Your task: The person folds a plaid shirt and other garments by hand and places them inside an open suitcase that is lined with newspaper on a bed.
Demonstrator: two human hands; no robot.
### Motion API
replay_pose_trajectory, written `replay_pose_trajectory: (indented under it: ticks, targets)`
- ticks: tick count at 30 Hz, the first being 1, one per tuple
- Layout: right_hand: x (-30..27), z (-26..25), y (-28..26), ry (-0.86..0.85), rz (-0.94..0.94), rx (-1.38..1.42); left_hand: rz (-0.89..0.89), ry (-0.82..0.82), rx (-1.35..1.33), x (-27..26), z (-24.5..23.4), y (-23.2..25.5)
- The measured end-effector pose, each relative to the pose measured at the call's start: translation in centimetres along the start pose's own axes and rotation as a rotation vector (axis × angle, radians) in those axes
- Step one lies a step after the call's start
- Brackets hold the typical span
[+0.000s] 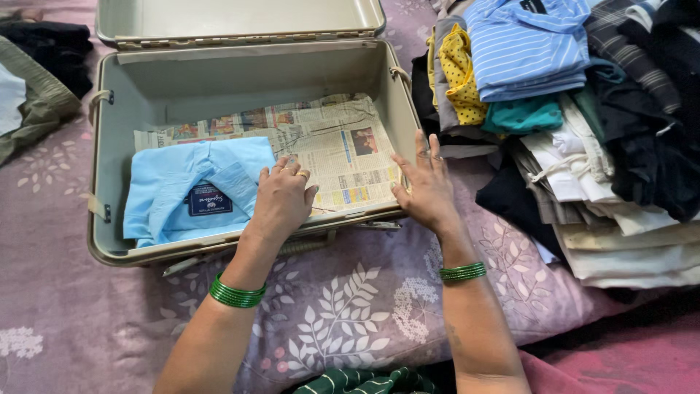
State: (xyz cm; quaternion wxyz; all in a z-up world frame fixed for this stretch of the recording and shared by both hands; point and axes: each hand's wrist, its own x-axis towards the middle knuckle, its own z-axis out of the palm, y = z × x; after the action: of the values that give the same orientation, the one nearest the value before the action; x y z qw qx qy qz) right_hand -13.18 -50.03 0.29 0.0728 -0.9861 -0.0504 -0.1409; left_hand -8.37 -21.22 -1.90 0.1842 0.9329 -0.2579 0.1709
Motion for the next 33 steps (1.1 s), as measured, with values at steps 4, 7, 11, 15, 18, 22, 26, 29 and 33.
replay_pose_trajectory:
  ticks: [4, 7, 11, 15, 18, 22, 26, 29, 33]
  targets:
    - [2.0, -0.5, 0.7, -0.156, 0.191, 0.209, -0.019, -0.018, 0.0, -0.1, -0.1, 0.1]
    - [3.1, -0.8, 1.8, -0.203, 0.305, 0.395, -0.04, -0.026, -0.003, 0.0, -0.3, 0.2]
    - [4.1, 0.8, 3.6, -0.133, 0.218, 0.446, -0.059, -0.058, -0.003, 0.2, -0.4, 0.3]
    - [4.0, 2.5, 5.4, -0.056, 0.078, 0.516, -0.049, -0.077, 0.02, 0.3, -0.3, 0.2]
    - [4.2, 2.6, 5.5, -0.044, 0.05, 0.704, -0.042, -0.067, 0.027, 0.3, -0.1, 0.2]
    - [3.6, 1.1, 3.6, -0.042, 0.147, 0.58, -0.061, -0.079, 0.025, 0.4, 0.0, 0.2]
    - [3.5, 0.3, 3.0, -0.019, 0.162, 0.604, -0.164, -0.252, 0.023, 0.9, -0.6, 0.4]
    - [3.9, 1.4, 3.6, 0.038, 0.164, 0.805, -0.219, -0.375, 0.021, 1.3, -0.8, 0.5]
    - [3.9, 2.1, 4.1, 0.137, 0.165, 0.827, -0.259, -0.493, 0.0, 1.3, -0.9, 0.6]
